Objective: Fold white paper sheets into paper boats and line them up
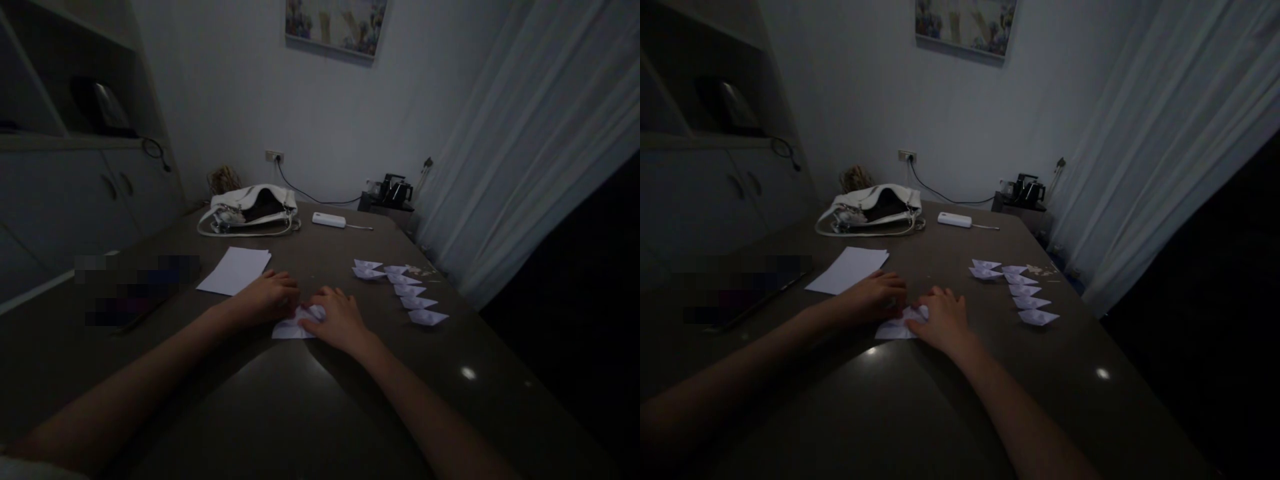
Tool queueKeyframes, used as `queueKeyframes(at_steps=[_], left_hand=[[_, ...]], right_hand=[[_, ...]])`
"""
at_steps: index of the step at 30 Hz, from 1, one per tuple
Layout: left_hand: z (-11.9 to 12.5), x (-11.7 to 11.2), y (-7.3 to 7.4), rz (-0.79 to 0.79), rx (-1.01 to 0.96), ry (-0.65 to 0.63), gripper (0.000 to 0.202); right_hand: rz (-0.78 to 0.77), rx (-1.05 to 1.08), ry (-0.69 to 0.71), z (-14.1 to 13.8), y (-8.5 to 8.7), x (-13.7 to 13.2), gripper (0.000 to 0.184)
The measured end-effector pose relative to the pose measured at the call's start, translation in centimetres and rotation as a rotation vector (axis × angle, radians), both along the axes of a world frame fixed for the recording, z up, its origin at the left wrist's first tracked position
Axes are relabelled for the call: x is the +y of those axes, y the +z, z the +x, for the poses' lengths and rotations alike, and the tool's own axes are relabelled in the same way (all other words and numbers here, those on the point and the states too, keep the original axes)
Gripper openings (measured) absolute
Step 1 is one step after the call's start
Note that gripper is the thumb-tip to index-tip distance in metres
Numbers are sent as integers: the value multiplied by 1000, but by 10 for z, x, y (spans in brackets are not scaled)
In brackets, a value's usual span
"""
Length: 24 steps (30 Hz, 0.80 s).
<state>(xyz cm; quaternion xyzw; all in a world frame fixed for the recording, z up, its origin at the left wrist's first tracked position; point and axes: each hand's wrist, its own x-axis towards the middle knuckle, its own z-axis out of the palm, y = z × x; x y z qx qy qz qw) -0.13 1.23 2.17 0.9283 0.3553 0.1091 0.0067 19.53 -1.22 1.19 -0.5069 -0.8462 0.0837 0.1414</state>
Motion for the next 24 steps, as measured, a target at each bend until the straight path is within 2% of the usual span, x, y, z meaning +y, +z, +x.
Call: queueKeyframes(at_steps=[7,14,18,20,24], left_hand=[[-15,2,4,-251,-55,-46,7],[-29,1,4,-390,-41,89,27],[-33,4,0,-462,-108,61,28],[-29,5,-2,-377,-169,95,26],[-7,2,-5,39,-137,168,18]], right_hand=[[-8,25,-4,2,-2,1,33],[-19,39,-3,1,-2,1,34],[-20,54,-3,2,-2,1,34],[-26,54,-6,2,-2,2,33],[-40,38,-9,1,-1,1,32]])
